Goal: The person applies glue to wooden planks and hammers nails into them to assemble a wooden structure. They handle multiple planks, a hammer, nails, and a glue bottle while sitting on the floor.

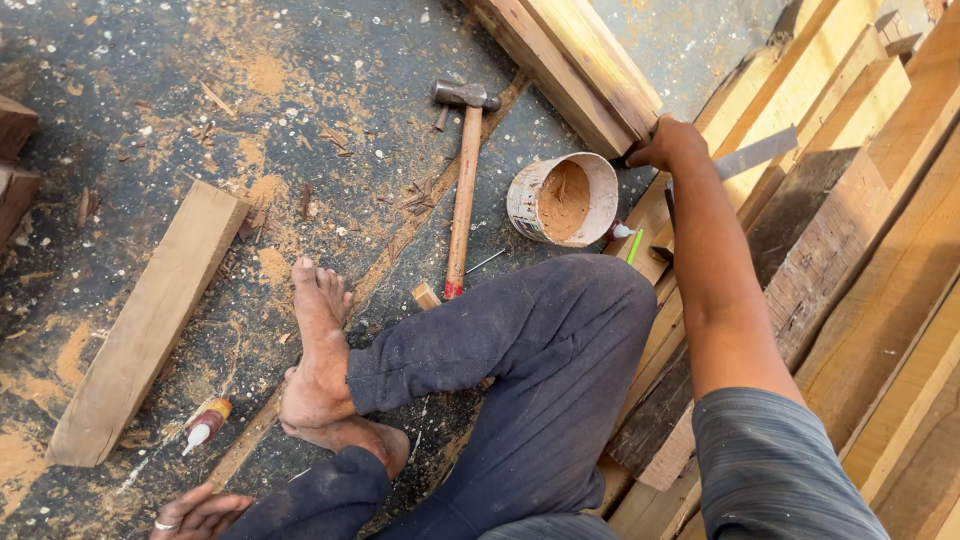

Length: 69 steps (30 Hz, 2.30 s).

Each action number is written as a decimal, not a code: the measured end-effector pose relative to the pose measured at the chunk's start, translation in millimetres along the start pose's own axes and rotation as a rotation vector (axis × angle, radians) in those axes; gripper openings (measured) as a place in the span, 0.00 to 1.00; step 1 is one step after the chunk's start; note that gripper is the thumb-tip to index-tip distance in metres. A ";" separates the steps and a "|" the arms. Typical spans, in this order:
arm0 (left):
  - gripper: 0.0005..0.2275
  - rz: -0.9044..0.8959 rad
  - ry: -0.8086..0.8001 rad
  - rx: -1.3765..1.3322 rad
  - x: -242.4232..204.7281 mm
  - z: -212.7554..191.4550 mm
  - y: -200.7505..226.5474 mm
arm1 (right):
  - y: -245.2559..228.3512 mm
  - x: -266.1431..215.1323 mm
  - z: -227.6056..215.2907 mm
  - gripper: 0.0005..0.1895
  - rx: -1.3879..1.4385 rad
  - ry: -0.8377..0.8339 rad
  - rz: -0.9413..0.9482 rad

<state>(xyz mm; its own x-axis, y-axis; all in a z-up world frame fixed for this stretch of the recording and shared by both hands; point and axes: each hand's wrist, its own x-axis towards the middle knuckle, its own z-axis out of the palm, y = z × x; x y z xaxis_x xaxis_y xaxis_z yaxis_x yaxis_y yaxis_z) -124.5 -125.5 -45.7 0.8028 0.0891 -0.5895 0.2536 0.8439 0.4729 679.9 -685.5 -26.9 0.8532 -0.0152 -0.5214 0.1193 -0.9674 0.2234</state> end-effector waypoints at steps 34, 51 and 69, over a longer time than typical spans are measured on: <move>0.27 -0.044 -0.294 -0.028 10.8 -3.9 27.7 | -54.8 -124.2 -14.8 0.25 0.087 0.002 -0.354; 0.30 -0.047 -0.315 0.004 14.6 -9.4 26.6 | 4.9 -74.8 -9.4 0.41 -0.241 0.554 -0.310; 0.41 0.011 0.168 -0.342 4.9 4.1 -49.0 | -22.3 -75.1 -69.0 0.40 -0.114 -0.046 -0.106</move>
<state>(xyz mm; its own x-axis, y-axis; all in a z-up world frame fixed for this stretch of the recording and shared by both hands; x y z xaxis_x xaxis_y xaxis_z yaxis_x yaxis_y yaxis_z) -130.8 -168.6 -69.1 0.6975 0.1603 -0.6984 0.0284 0.9677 0.2505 648.2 -645.4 64.1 0.8089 0.0717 -0.5835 0.2668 -0.9292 0.2556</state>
